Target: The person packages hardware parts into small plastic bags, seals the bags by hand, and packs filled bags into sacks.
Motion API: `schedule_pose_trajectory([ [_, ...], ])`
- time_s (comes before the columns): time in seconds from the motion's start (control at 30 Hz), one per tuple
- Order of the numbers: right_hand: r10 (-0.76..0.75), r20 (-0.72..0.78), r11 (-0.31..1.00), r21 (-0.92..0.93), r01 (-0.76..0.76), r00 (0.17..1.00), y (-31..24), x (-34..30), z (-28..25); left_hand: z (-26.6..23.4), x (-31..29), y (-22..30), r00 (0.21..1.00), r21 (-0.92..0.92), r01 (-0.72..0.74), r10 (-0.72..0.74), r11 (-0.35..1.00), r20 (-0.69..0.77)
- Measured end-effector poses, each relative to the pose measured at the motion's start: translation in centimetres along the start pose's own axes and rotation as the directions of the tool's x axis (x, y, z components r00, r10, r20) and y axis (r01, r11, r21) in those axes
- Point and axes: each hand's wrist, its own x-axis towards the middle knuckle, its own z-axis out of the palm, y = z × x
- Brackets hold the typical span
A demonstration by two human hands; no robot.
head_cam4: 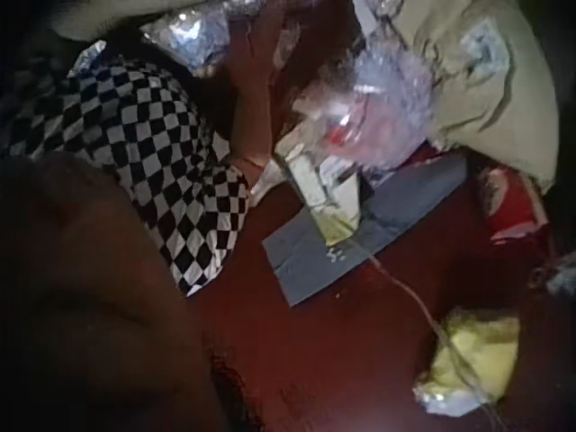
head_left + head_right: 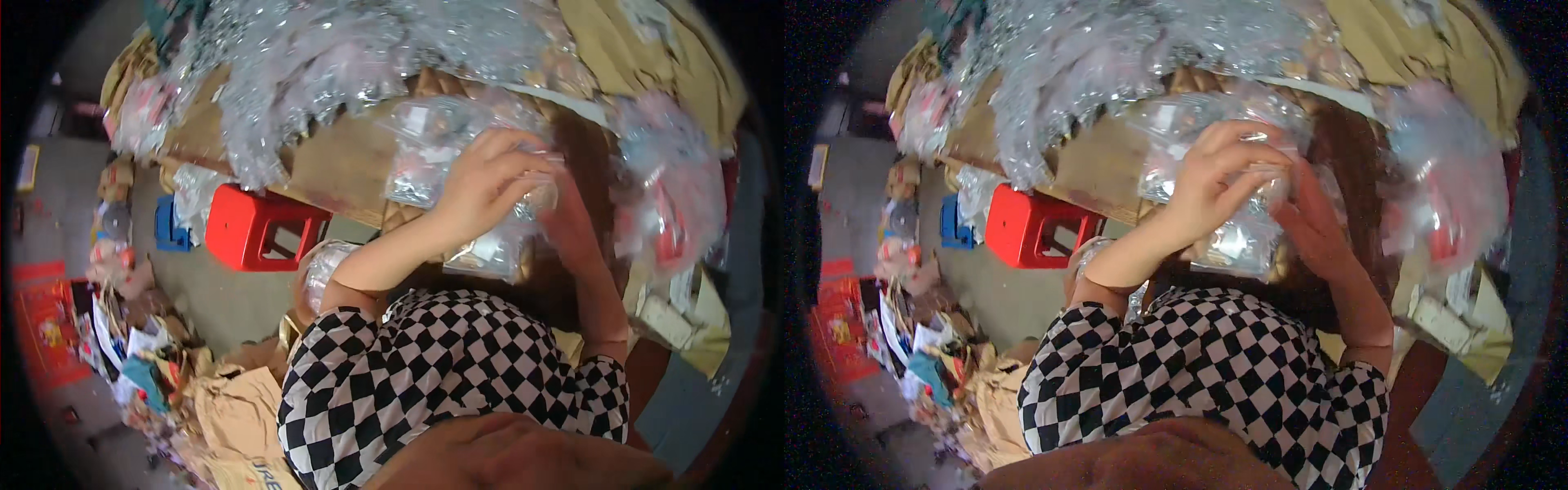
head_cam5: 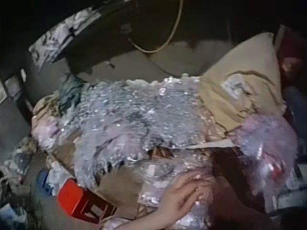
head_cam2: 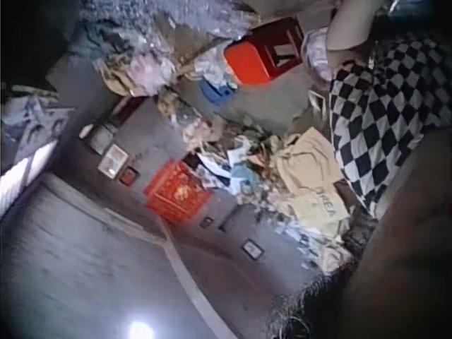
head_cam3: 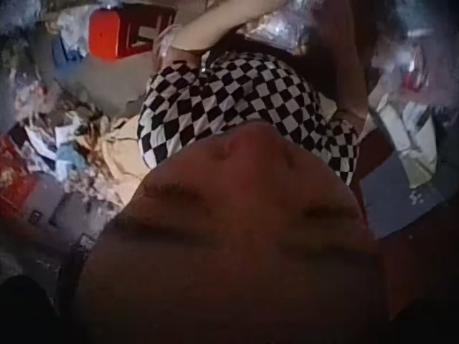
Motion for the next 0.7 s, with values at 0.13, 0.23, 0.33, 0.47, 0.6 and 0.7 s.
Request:
schedule_pose_trajectory([
  [0.13, 0.341, 0.14, 0.94, -0.085, -0.332, 0.93, 1.6, 1.3, -1.2, -3.7, 1.1, -1.9, 0.951, 0.35, -0.273, 0.307, 0.896, -0.044],
  [0.23, 0.345, 0.094, 0.936, -0.106, -0.336, 0.934, 2.5, 0.7, -5.9, -10.6, 4.3, -6.1, 0.96, 0.477, 0.064, 0.077, 0.877, -0.27],
  [0.33, 0.402, -0.222, 0.914, 0.046, -0.402, 0.888, 2.2, -1.0, -7.4, -22.1, 6.7, -12.4, 0.854, 0.93, 0.219, 0.403, 0.295, -0.329],
  [0.47, 0.321, -0.513, 0.876, -0.158, -0.455, 0.796, 2.9, -5.4, -9.3, -29.5, 8.3, -14.5, 0.958, 0.973, 0.225, 0.193, -0.058, -0.21],
  [0.6, 0.367, -0.467, 0.861, -0.156, -0.483, 0.805, 3.9, -9.9, -12.7, -30.6, 10.4, -12.4, 0.966, 0.976, 0.182, 0.206, -0.123, -0.154],
  [0.7, 0.318, -0.475, 0.89, -0.149, -0.431, 0.82, 4.4, -11.9, -13.4, -31.0, 11.7, -10.1, 0.854, 0.999, 0.0, 0.519, -0.036, 0.019],
])
